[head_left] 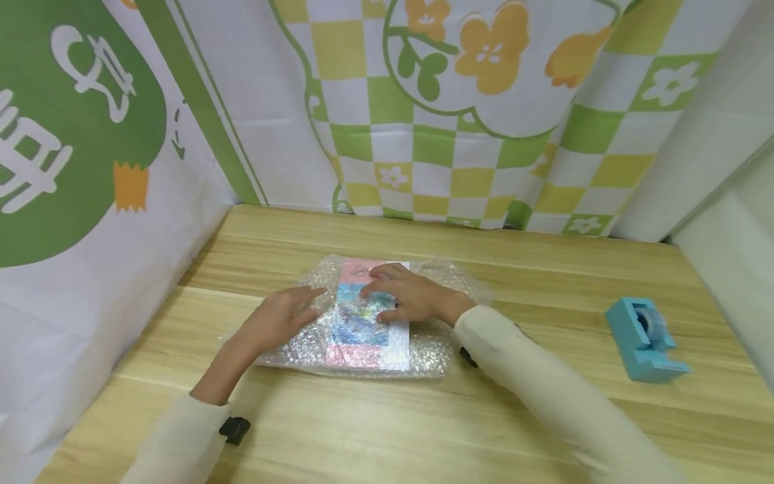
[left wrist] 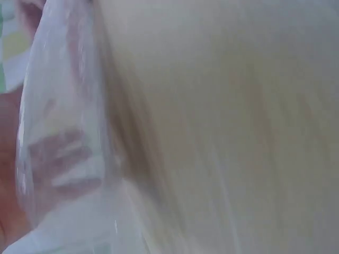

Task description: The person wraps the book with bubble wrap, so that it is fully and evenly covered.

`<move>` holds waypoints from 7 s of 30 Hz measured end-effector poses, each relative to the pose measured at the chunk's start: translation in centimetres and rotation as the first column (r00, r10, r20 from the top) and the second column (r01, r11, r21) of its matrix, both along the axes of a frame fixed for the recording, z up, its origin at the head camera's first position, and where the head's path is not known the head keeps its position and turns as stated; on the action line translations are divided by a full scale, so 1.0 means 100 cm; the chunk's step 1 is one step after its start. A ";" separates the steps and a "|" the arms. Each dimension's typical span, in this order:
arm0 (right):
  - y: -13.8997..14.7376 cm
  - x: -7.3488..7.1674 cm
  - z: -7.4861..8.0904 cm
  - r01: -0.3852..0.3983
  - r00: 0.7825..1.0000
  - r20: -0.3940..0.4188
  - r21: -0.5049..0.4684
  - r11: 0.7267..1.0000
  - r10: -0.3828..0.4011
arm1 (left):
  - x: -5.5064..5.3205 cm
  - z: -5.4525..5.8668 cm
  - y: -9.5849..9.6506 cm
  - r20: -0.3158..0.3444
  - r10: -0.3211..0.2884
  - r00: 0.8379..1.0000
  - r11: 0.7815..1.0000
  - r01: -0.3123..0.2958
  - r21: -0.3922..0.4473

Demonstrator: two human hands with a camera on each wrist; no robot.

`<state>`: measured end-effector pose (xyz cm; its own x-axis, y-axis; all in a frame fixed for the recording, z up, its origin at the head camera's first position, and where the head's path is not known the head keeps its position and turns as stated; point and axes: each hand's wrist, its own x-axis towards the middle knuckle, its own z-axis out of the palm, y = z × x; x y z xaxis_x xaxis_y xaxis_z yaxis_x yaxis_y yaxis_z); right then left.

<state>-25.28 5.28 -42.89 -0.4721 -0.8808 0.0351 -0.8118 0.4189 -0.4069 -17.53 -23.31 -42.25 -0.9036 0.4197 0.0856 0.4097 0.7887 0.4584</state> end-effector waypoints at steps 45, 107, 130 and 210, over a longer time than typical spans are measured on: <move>-0.005 0.010 0.004 0.068 0.994 -0.087 0.065 0.996 -0.062 | 0.028 0.065 0.063 0.397 0.230 0.889 0.602 -0.450 0.660; 0.116 0.013 0.013 0.740 0.663 0.128 0.039 0.672 -0.737 | 0.015 -0.002 0.091 -0.078 -0.246 0.966 0.958 0.230 -0.172; 0.115 0.038 0.030 0.925 0.254 0.914 -0.135 0.354 -0.317 | 0.015 -0.007 0.095 -0.105 -0.259 0.960 0.957 0.241 -0.163; -0.009 0.019 0.003 0.219 0.975 -0.023 -0.070 0.973 -0.221 | 0.014 0.011 0.066 -0.425 -0.309 0.851 0.950 0.256 -0.178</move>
